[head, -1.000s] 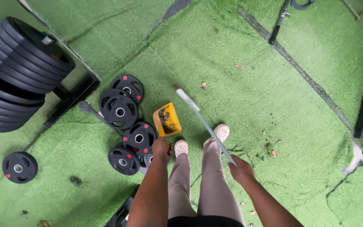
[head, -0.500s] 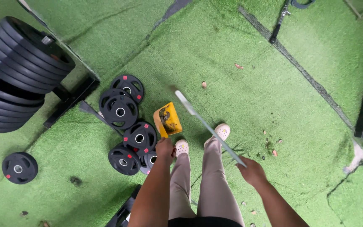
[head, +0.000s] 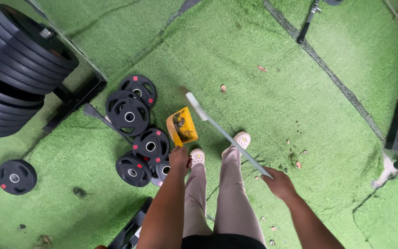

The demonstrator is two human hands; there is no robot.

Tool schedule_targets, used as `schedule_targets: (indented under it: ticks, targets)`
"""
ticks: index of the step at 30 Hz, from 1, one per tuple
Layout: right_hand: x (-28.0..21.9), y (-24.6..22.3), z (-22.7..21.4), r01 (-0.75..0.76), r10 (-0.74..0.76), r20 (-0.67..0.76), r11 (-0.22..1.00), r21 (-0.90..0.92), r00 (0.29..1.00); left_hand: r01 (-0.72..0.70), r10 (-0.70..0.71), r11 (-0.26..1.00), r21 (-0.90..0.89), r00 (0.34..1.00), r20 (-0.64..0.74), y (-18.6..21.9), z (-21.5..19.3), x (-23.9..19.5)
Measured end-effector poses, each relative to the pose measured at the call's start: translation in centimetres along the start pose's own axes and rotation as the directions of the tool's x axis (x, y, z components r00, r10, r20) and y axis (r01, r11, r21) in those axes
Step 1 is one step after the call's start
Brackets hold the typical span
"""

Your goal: The person sweeps debris from a green artificial turf floor into a yellow dustpan using a broom. They move around a gym area, sweeping near dumbbells and weight plates, and repeatedly gather the dirt into the dustpan.

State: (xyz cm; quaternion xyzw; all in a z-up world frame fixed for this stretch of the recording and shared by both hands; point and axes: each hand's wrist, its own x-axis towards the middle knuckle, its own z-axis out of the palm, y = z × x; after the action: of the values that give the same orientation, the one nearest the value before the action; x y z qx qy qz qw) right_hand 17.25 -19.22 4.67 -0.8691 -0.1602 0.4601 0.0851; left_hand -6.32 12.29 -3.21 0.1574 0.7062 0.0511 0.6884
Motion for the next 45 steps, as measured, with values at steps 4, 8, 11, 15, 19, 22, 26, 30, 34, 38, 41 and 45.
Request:
schedule_targets:
  ticks: [4,8,11,15,19,22,26,30,34,38,41,45]
  targets:
    - [3.3,-1.6,4.1,0.027,-0.034,-0.064,0.995,-0.097,0.997,0.057,-0.056,0.998,0.021,0.998,-0.031,-0.3,1.1,-0.3]
    - [3.0,-4.6,3.0,-0.101,0.113,0.17,0.992,-0.077,0.979,-0.002,0.003,0.999,0.053,1.0,-0.016,-1.2,0.9,0.2]
    - [2.4,-3.9,-0.5,-0.162,0.161,0.244,0.987,-0.015,0.956,0.022,-0.02,0.999,0.048,0.999,-0.035,0.3,0.8,-0.9]
    - [0.4,-5.4,-5.1,-0.179,0.192,0.151,0.979,-0.099,0.97,0.014,-0.014,1.0,0.029,1.0,0.009,0.8,-0.2,-0.2]
    - [1.8,-6.2,-1.6,-0.203,0.209,0.05,0.974,-0.101,0.977,0.024,-0.024,0.999,0.03,1.0,-0.01,1.3,0.2,-1.5]
    - [4.7,-2.9,4.7,-0.115,0.121,0.051,0.987,-0.108,0.991,0.028,-0.028,0.999,0.023,1.0,-0.006,0.7,0.5,-1.2]
    - [3.6,-1.7,6.5,-0.075,0.06,0.173,0.994,0.077,0.983,-0.009,0.01,0.999,0.043,1.0,-0.006,0.2,1.0,-1.2]
    - [1.7,-0.6,3.7,-0.017,0.001,0.15,0.994,0.108,0.989,-0.008,0.008,0.999,0.046,1.0,0.002,-0.3,0.5,-0.3]
    - [-0.7,-3.5,2.3,-0.075,0.076,0.001,0.994,-0.083,0.997,0.036,-0.031,0.995,0.093,0.998,-0.048,0.9,0.8,-1.6]
    - [2.5,-3.3,8.4,-0.078,0.083,0.066,0.994,-0.079,0.994,0.009,-0.008,0.999,0.047,1.0,-0.023,0.1,0.8,-0.7]
    - [1.6,-6.6,9.3,-0.129,0.13,0.207,0.991,-0.017,0.97,-0.087,0.087,0.994,0.069,0.996,0.011,-2.4,-0.8,2.8]
    - [0.5,-7.0,8.2,-0.04,0.015,0.175,0.989,0.14,0.984,-0.086,0.082,0.989,0.124,0.996,0.034,-0.6,-4.7,1.8]
